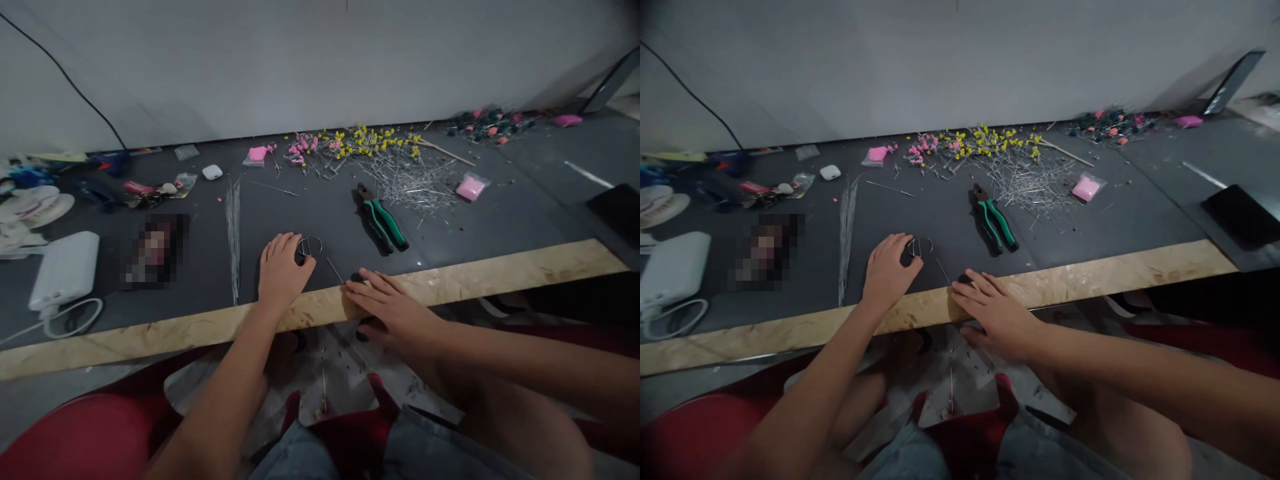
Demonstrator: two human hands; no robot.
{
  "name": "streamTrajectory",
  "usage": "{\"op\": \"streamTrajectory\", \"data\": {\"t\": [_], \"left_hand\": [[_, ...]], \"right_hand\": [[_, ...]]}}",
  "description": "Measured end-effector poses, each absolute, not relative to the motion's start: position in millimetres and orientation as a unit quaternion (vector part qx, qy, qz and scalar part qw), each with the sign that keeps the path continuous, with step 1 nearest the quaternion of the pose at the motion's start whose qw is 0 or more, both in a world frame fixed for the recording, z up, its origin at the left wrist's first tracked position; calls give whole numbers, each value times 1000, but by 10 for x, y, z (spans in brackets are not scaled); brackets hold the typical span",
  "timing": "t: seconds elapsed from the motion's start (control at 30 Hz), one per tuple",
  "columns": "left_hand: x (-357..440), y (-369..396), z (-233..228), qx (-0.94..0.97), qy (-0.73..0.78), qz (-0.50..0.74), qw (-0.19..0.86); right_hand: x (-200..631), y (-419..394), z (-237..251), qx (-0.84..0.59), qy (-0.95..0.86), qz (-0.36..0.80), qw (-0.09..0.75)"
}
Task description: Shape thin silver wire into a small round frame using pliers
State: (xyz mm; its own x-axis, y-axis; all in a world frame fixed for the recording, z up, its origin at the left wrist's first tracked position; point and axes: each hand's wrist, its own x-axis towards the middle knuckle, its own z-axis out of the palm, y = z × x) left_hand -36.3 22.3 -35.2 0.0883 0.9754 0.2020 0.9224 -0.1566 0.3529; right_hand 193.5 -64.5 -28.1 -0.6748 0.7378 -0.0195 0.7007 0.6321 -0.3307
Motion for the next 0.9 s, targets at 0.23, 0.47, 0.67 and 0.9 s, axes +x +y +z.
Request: {"op": "streamTrajectory", "data": {"t": [0.23,0.47,0.67,0.9], "left_hand": [[-345,211,-323,730,651,195,70],[-337,209,-309,731,652,191,64],[-343,213,-331,732,651,193,58],[-347,212,-332,734,649,192,56]], "right_hand": [[1959,-115,-171,-436,-871,189,125],[1925,239,-65,-321,-914,247,37],[1829,290,5,-298,-917,264,-21],[1816,323,-31,-305,-921,242,-10]]}}
